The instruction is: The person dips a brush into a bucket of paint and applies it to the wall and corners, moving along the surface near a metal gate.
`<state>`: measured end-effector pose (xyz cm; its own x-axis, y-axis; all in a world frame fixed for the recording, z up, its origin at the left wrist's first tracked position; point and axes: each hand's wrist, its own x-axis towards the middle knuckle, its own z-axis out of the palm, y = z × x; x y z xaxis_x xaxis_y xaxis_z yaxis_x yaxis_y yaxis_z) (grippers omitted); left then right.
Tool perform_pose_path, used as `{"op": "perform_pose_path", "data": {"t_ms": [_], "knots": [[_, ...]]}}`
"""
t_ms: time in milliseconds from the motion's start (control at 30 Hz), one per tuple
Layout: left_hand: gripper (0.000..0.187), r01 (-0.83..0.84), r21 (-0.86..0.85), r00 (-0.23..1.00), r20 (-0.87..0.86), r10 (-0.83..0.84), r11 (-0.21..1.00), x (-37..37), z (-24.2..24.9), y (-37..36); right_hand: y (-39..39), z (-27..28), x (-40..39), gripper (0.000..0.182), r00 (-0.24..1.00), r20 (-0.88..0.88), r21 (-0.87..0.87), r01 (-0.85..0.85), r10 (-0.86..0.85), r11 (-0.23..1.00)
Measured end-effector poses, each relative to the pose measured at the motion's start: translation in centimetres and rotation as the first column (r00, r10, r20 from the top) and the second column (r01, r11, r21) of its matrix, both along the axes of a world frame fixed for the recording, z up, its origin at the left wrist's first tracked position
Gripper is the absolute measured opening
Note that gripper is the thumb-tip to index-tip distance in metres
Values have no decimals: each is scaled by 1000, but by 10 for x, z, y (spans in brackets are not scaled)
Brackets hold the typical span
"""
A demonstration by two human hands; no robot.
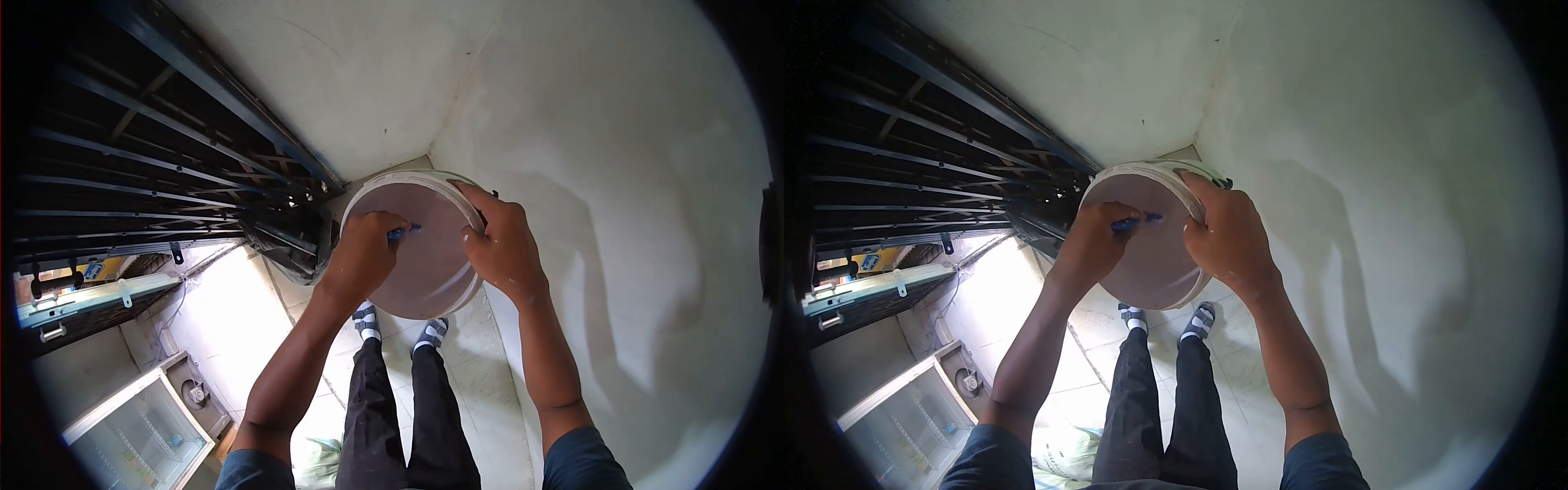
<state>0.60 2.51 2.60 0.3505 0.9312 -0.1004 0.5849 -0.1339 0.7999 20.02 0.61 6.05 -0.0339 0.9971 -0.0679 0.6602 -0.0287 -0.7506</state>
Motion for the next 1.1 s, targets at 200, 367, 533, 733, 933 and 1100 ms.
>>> {"op": "perform_pose_path", "data": {"t_ms": [200,367,533,733,933,1100], "knots": [[17,42,-64,997,-67,-47,997,7,-3,-5,5,1,5,50,999,23,-21,-22,23,1000],[18,-258,-283,942,141,306,924,-3,23,-12,9,-3,14,49,999,-41,-60,27,-29,998],[17,-508,-544,410,529,743,668,-43,9,-24,3,-12,28,51,989,-33,-91,140,-144,986],[25,-136,-865,39,482,875,483,-51,-57,-23,-16,-21,33,55,964,-36,-159,253,-262,954],[23,267,-850,-155,428,891,454,-52,-198,5,-81,-74,51,57,885,-84,-245,426,-457,871],[35,-4,-883,-95,468,879,470,26,-249,94,-138,-92,65,57,864,-6,-393,460,-503,796]]}}
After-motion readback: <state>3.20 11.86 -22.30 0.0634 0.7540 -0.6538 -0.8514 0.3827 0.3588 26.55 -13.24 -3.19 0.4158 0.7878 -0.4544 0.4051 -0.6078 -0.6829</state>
